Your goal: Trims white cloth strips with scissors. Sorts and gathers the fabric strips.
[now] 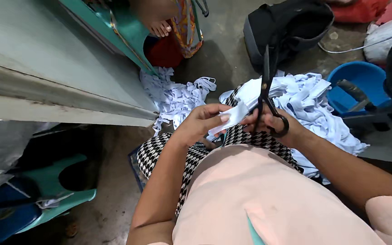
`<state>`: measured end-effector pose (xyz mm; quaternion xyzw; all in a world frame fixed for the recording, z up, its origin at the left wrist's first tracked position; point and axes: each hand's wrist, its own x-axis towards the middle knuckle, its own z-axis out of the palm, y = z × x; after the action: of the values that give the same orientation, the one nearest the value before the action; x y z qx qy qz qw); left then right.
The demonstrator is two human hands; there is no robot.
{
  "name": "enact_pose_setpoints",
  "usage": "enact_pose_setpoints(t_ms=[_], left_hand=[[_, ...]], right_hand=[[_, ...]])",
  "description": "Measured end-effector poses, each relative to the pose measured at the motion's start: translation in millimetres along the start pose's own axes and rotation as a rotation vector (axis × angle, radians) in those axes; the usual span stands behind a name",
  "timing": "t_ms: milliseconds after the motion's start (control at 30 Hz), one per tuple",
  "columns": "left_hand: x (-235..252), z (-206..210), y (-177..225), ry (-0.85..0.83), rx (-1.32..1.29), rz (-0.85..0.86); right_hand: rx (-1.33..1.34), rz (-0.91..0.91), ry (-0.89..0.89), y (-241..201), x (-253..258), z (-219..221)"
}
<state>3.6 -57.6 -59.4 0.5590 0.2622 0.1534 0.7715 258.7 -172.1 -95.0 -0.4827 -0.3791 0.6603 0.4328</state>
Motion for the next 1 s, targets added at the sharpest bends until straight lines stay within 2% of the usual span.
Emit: enact_pose_setpoints(t_ms=[167, 367, 467, 567, 700, 767, 833, 900, 1000], left_hand=[[0.6, 3.5, 14.0, -0.125, 0.026, 0.095], [13.3, -7.2, 1.3, -0.123, 0.057, 0.145], [19.3, -11.3, -8.6, -0.118, 0.015, 0.175], [17.1, -15.9, -7.4, -0.114, 0.049, 0.162], [6.9, -23.1, 16.8, -0.104, 0.134, 0.167], [4.2, -22.5, 37.0, -0.133, 0.129, 0.223], [7.6, -17.3, 54.8, -0.131, 0.152, 0.256], [17.7, -11.9, 63.7, -0.057, 0.259, 0.229], [33.2, -11.4, 57.4, 0.032, 0.380, 0.154]], right_hand=[[0.146, -0.174, -0.050, -24.2, 30.8, 8.7], [-0.150, -0.442, 0.042, -94.8, 37.8, -14.9], [-0.305, -0.589, 0.081, -131.4, 30.2, -43.7], [-0.442, -0.707, 0.149, -148.9, 25.1, -82.9], [-0.563, -0.730, 0.284, -147.0, 24.7, -135.6], [-0.554, -0.696, 0.333, -140.6, 23.0, -144.5], [-0.522, -0.573, 0.435, -132.1, 22.5, -138.7], [-0.468, -0.415, 0.527, -119.4, 27.7, -133.3], [-0.362, -0.210, 0.565, -93.5, 41.2, -138.9]])
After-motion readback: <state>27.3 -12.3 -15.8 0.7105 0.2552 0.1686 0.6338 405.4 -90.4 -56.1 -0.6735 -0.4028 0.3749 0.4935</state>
